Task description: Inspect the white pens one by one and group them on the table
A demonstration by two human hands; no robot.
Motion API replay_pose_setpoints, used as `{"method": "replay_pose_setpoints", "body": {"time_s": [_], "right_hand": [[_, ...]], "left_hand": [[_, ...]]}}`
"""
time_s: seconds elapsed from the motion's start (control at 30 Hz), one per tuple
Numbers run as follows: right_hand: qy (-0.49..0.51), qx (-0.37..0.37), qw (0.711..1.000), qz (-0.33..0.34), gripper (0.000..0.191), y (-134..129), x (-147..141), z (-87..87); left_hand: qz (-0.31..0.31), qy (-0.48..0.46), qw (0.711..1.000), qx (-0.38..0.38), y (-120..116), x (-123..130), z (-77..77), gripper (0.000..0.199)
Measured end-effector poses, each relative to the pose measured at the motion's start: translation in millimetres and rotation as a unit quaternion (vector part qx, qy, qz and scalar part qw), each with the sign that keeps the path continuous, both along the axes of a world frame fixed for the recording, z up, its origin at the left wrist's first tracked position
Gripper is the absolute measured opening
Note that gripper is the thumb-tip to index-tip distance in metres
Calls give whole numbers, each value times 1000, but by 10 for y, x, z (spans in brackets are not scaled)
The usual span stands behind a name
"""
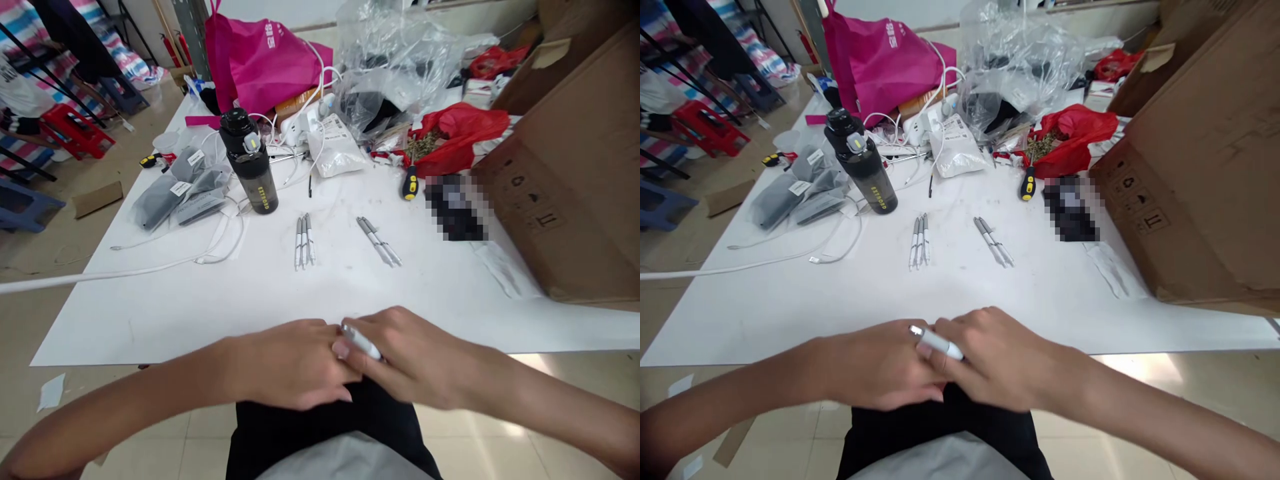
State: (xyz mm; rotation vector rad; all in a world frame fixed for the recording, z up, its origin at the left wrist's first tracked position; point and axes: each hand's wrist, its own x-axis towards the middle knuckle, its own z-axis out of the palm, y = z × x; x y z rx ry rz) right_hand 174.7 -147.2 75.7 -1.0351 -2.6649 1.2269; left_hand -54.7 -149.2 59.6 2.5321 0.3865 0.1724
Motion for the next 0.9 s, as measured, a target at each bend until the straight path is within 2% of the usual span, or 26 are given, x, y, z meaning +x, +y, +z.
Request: {"method": "replay_pose_setpoints", "body": {"time_s": [0.03, 0.1, 0.17, 0.2, 0.27, 0.3, 0.33, 0.37, 0.43, 0.47, 0.53, 0.6, 0.67, 0.8, 0.9], "right_hand": [[-2, -3, 1000, -27, 43, 110, 26, -35], [-1, 19, 997, -80, 51, 352, 124, -147], [-19, 117, 982, -148, 53, 596, 289, -312], [-46, 195, 962, -186, 53, 709, 394, -408], [-133, 330, 890, -285, 53, 898, 632, -606], [-167, 369, 851, -334, 53, 974, 757, -699], [-192, 381, 827, -367, 53, 1038, 879, -784], [-209, 378, 815, -385, 54, 1093, 994, -858], [-238, 355, 810, -402, 56, 1196, 1181, -967], [-245, 343, 814, -401, 56, 1250, 1245, -1002], [-239, 334, 826, -386, 56, 1373, 1301, -1029], [-214, 349, 833, -372, 55, 1505, 1250, -1001], [-186, 368, 838, -357, 54, 1618, 1101, -932], [-141, 381, 854, -324, 54, 1701, 667, -784], [-120, 382, 859, -318, 55, 1656, 486, -783]], "left_hand": [[4, -11, 1000, -11, 88, -47, -11, 14], [71, -66, 993, -64, 279, -137, -44, 18], [161, -142, 968, -131, 480, -207, -108, 18], [204, -173, 950, -161, 580, -232, -154, 18], [296, -225, 904, -210, 767, -261, -276, 19], [339, -271, 869, -240, 851, -268, -346, 22], [371, -339, 818, -279, 925, -271, -416, 26], [400, -403, 758, -321, 990, -274, -482, 30], [421, -490, 650, -399, 1084, -285, -590, 32], [426, -514, 609, -429, 1113, -295, -627, 30], [429, -534, 560, -465, 1143, -327, -673, 25], [429, -535, 543, -484, 1146, -363, -690, 22], [428, -531, 541, -492, 1138, -393, -697, 22], [424, -525, 553, -489, 1118, -413, -710, 23], [418, -524, 562, -485, 1100, -407, -728, 23]]}}
